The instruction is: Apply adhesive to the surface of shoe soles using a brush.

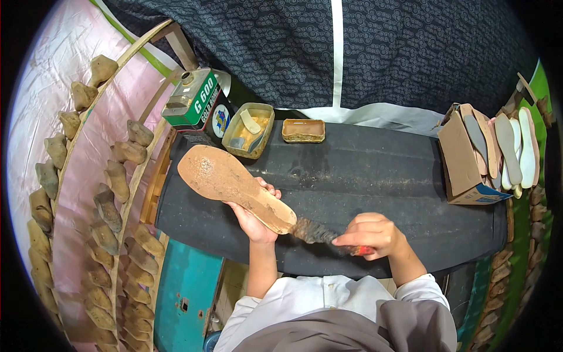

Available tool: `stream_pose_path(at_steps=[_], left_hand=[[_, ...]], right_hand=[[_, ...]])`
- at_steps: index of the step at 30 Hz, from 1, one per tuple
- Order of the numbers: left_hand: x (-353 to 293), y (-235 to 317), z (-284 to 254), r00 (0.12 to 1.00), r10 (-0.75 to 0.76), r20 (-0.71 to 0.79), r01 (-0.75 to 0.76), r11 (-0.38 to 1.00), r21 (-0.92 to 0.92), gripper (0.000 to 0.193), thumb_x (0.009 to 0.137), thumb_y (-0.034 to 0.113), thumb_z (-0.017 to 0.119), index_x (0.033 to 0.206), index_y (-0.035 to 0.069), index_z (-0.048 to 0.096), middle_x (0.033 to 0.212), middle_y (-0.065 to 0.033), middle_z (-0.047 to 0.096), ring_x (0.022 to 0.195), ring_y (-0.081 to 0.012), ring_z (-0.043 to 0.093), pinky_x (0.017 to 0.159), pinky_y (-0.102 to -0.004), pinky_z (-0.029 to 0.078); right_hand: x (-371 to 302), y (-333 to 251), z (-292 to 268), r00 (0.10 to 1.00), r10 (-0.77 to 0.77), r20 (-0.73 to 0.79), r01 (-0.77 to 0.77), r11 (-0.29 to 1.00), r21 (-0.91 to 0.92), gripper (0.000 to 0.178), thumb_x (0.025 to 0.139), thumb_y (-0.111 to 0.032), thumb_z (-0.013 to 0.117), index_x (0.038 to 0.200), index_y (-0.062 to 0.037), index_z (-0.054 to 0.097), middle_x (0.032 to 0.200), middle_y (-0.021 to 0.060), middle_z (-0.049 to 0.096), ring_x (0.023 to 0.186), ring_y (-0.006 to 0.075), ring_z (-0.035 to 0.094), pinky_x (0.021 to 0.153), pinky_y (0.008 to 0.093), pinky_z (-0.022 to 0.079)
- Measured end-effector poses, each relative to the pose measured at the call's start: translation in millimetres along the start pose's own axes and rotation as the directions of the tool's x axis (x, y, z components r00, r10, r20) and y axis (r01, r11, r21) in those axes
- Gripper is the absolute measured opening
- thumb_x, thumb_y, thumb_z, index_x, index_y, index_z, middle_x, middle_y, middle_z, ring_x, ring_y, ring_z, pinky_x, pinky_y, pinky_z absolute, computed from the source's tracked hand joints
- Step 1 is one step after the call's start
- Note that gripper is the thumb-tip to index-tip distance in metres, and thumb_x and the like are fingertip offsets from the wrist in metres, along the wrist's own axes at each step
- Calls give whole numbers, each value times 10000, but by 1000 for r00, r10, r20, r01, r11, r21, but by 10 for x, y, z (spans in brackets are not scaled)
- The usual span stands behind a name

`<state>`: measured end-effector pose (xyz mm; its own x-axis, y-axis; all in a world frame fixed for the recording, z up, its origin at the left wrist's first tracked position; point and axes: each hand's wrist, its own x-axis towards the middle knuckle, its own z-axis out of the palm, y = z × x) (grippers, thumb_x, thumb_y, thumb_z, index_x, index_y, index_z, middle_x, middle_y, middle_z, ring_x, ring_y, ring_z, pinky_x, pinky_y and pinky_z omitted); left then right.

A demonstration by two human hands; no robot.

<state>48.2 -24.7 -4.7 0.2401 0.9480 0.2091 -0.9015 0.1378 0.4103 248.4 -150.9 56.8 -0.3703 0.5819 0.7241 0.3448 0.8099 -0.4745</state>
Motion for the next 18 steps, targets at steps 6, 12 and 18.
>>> stream_pose_path(at_steps=[6, 12, 18], left_hand=[[-98, 47, -63, 999, -28, -26, 29, 999, 39, 737, 863, 697, 203, 1138, 64, 461, 971, -84, 515, 783, -205, 505, 695, -345, 433], [-212, 43, -78, 984, -139, -108, 154, 977, 149, 737, 869, 689, 197, 1137, 59, 471, 948, -85, 518, 748, -205, 537, 649, -343, 465], [-265, 57, -48, 978, -186, -97, 202, 962, 186, 734, 888, 664, 178, 1137, 38, 471, 925, -96, 529, 759, -208, 546, 661, -344, 470]], right_hand=[[97, 307, -78, 925, 167, -340, -252, 942, -222, 467, 520, 128, 495, 916, -32, 684, 797, 110, 663, 611, 184, 601, 564, 272, 491], [307, 1284, -40, 793, 337, -507, -497, 840, -219, 391, 724, 168, 474, 997, -62, 632, 838, 113, 638, 747, 192, 661, 636, 280, 520], [312, 1947, 53, 839, 283, -465, -466, 815, -345, 292, 755, 107, 550, 992, -48, 618, 815, 138, 621, 740, 269, 644, 642, 330, 499]])
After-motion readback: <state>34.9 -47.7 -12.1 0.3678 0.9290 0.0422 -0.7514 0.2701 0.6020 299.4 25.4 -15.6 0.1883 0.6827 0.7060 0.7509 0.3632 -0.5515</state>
